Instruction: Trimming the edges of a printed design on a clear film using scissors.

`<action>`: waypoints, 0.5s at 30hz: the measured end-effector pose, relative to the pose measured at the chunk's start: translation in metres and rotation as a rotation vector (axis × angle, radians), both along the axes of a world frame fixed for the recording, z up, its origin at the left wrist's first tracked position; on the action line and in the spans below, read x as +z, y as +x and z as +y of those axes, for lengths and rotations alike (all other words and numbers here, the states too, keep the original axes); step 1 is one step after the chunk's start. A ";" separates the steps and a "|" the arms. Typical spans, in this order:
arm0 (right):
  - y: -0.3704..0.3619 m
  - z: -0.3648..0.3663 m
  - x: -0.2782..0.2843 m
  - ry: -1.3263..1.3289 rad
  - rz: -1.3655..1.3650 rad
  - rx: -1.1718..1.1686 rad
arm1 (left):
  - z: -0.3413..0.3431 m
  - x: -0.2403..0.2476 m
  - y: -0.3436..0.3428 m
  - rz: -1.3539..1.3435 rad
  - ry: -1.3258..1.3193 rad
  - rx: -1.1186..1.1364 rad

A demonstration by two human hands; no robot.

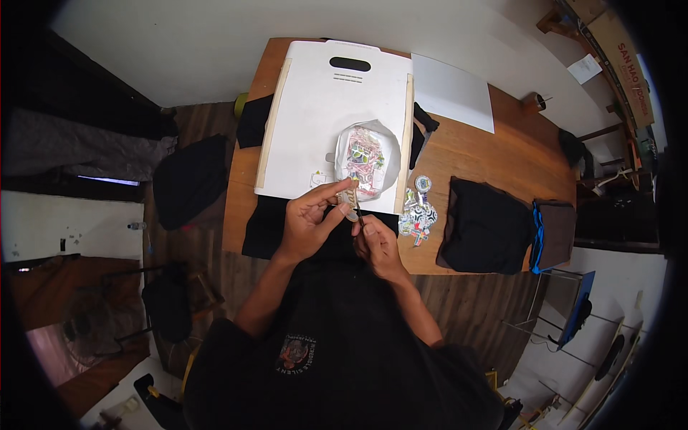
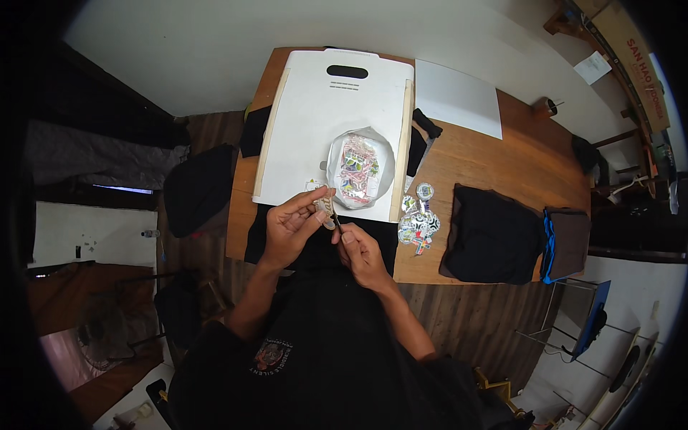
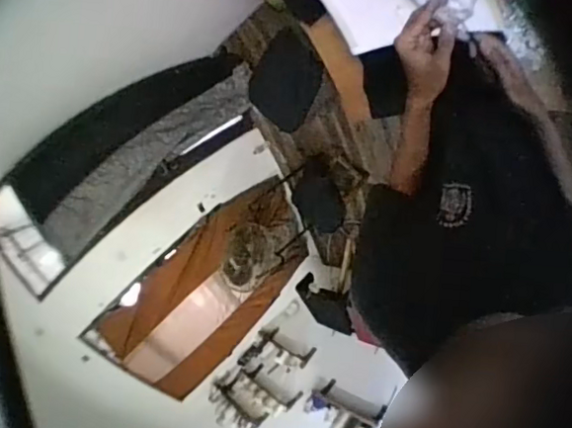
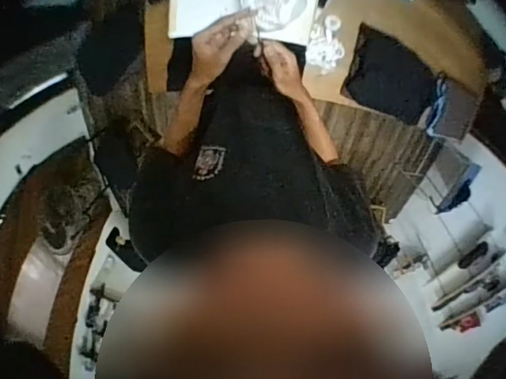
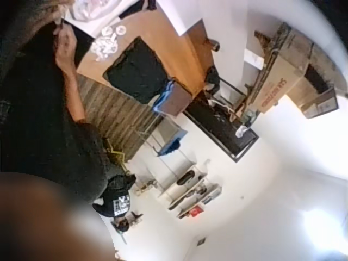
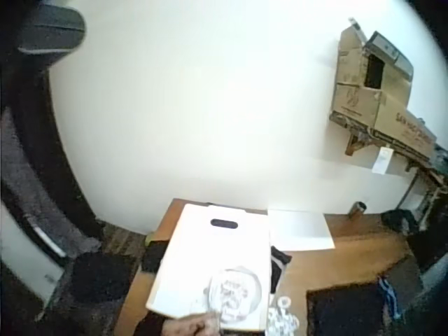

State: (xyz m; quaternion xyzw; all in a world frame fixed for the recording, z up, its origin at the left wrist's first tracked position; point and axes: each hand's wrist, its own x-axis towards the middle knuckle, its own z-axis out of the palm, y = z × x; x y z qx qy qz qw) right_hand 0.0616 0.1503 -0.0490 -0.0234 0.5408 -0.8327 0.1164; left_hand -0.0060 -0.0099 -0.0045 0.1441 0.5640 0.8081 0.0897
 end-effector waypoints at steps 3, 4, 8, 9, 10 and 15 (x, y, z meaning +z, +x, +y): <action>0.000 0.001 0.002 -0.003 -0.004 0.003 | 0.001 0.002 0.000 0.002 -0.001 0.011; 0.000 0.002 0.003 -0.006 -0.008 0.007 | 0.001 0.003 0.000 -0.001 -0.002 0.017; 0.001 0.003 0.003 0.020 0.006 0.010 | 0.003 0.001 0.001 -0.002 0.011 0.022; 0.002 0.004 0.002 0.013 -0.004 0.015 | 0.004 0.002 0.001 -0.005 0.013 0.035; 0.002 0.004 0.002 0.005 -0.014 0.019 | 0.005 0.002 0.001 -0.009 0.015 0.048; -0.001 0.000 0.000 0.010 -0.006 -0.005 | 0.003 0.002 0.000 -0.001 -0.002 0.051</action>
